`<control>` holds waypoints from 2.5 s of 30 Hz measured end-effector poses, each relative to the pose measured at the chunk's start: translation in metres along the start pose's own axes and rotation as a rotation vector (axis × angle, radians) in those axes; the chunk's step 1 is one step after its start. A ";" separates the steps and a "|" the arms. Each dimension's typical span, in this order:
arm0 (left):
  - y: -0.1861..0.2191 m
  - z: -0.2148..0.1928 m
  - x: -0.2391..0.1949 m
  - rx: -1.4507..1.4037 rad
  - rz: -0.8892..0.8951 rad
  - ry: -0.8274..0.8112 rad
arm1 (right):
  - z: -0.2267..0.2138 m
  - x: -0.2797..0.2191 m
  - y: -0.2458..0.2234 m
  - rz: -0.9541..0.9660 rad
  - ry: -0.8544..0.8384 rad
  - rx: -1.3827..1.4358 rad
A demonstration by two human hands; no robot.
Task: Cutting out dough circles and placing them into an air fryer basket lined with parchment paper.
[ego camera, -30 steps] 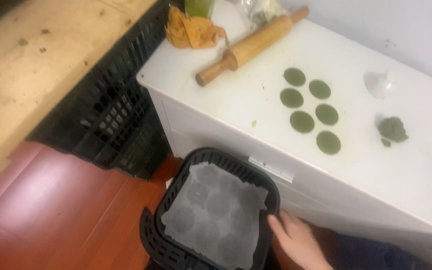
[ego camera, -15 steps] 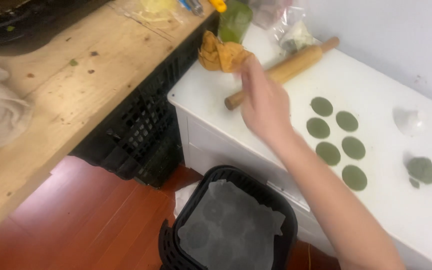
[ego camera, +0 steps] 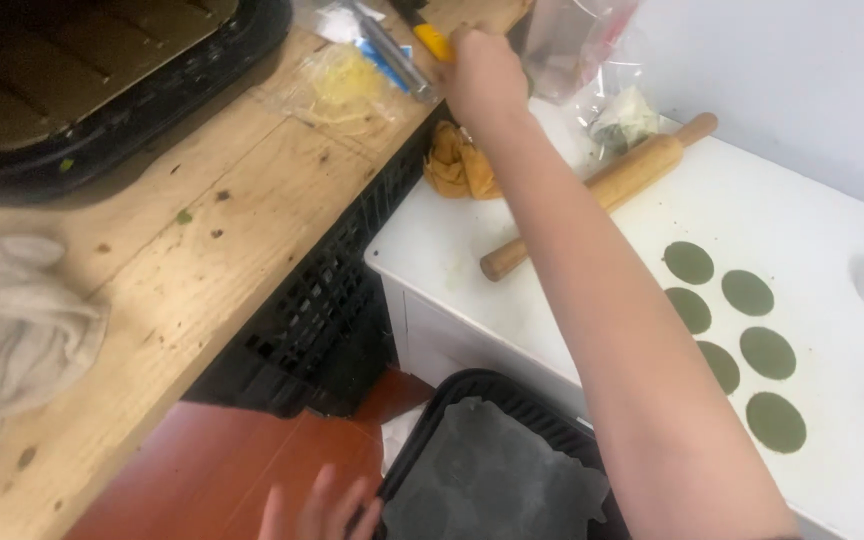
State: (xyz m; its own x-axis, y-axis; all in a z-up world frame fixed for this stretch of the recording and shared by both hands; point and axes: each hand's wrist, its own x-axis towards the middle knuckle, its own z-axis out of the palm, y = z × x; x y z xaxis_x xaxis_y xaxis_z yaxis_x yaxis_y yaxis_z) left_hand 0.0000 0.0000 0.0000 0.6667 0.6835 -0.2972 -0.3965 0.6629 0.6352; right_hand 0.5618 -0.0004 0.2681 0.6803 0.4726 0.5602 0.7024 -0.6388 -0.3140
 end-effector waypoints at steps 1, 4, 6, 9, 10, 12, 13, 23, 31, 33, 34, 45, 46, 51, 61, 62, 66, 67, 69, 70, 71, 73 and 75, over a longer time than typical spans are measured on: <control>0.005 0.015 0.003 0.011 -0.006 -0.009 | 0.001 0.002 -0.001 0.014 0.007 -0.001; 0.006 0.052 0.014 0.056 -0.119 -0.165 | -0.009 -0.002 -0.001 0.034 -0.103 -0.301; -0.004 0.058 0.024 -0.364 -0.124 -0.543 | -0.028 -0.022 -0.001 -0.035 -0.075 -0.340; 0.022 0.079 0.052 0.765 -0.045 -0.503 | -0.068 -0.073 0.016 0.020 0.027 -0.281; 0.030 0.101 0.051 0.763 -0.060 -0.515 | -0.090 -0.102 0.023 0.033 0.023 -0.294; 0.046 0.143 0.051 1.233 0.114 -0.803 | -0.134 -0.159 0.031 -0.083 0.031 0.172; 0.043 0.153 0.051 1.225 0.105 -0.816 | -0.161 -0.187 0.027 -0.075 0.029 0.158; 0.000 0.174 0.027 1.213 -0.096 -0.899 | -0.305 -0.482 0.066 0.553 0.160 0.033; -0.032 0.165 0.016 1.117 -0.210 -0.983 | -0.323 -0.538 0.054 1.049 0.148 -0.120; -0.030 0.165 0.011 1.117 -0.257 -0.962 | -0.320 -0.555 0.056 0.789 0.230 -0.164; -0.031 0.164 0.005 1.113 -0.261 -0.963 | -0.321 -0.557 0.056 0.790 0.227 -0.168; -0.042 0.164 -0.007 1.347 -0.190 -1.035 | -0.320 -0.545 0.064 0.839 0.009 -0.223; -0.041 0.163 -0.008 1.350 -0.195 -1.038 | -0.323 -0.538 0.056 0.845 0.007 -0.223; -0.040 0.162 -0.006 1.366 -0.143 -1.061 | -0.330 -0.502 0.022 1.162 -0.122 -0.043; -0.038 0.151 0.001 1.330 -0.071 -1.089 | -0.318 -0.507 0.004 1.236 -0.128 0.033; -0.037 0.155 0.000 1.336 0.004 -1.155 | -0.317 -0.507 0.001 1.232 -0.108 0.035; -0.040 0.157 0.005 1.462 0.189 -1.288 | -0.310 -0.505 0.004 1.208 -0.085 0.034; -0.038 0.160 0.004 1.466 0.182 -1.287 | -0.311 -0.503 0.005 1.213 -0.091 0.036; -0.034 0.166 0.003 1.391 0.140 -1.327 | -0.312 -0.498 0.004 1.255 -0.082 0.069; -0.036 0.163 0.005 1.391 0.141 -1.330 | -0.313 -0.495 0.003 1.256 -0.079 0.069; -0.038 0.160 0.007 1.406 0.120 -1.299 | -0.314 -0.492 0.001 1.282 -0.106 0.056; -0.039 0.159 0.007 1.424 0.089 -1.268 | -0.316 -0.489 0.001 1.315 -0.139 0.043; -0.035 0.165 0.006 1.432 0.027 -1.245 | -0.315 -0.489 0.003 1.252 -0.114 0.042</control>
State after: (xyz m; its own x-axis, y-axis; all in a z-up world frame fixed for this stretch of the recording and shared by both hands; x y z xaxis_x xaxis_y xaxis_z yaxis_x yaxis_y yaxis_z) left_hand 0.1217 -0.0694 0.0939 0.9426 -0.3238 -0.0818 -0.0998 -0.5068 0.8562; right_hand 0.1652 -0.4246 0.2350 0.8966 -0.3911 -0.2077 -0.4317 -0.6673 -0.6069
